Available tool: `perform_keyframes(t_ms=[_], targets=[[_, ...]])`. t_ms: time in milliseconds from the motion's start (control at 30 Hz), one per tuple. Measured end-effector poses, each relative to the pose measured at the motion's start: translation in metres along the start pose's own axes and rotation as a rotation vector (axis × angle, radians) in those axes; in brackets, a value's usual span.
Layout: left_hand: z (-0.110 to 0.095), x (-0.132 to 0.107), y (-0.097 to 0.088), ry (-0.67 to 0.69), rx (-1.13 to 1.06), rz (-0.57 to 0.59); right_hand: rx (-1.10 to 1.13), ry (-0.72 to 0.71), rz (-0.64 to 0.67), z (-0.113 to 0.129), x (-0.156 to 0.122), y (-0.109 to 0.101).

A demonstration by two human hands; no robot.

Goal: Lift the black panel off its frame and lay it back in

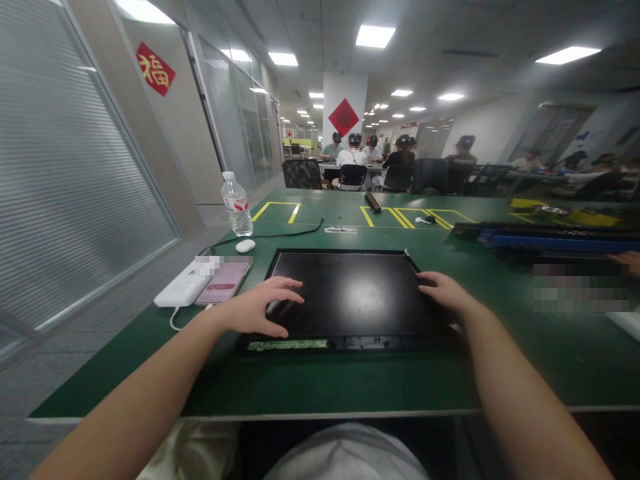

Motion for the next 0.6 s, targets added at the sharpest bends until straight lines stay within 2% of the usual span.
perform_keyframes(t_ms=[300, 433, 533, 600], targets=[[-0.004, -0.003, 0.001, 0.012, -0.033, 0.031, -0.208, -0.039, 0.051, 0.004, 0.004, -0.001], [-0.008, -0.004, 0.000, -0.009, -0.036, 0.045, -0.214, -0.047, 0.062, 0.009, -0.001, -0.004], [-0.008, -0.005, -0.002, -0.040, -0.021, 0.044, -0.121, -0.077, 0.187, 0.019, -0.014, -0.006], [-0.007, -0.007, -0.004, -0.069, -0.002, 0.050, -0.066, -0.096, 0.315, 0.027, -0.026, -0.008]])
Point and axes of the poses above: each hand's wrist, its own x-axis towards the middle knuckle, its own y-axis out of the palm, z = x × y, the point moved 5 cm from there along x, towards the middle knuckle, and after that the axes turned 3 degrees about -y, right-handed, at the moved point
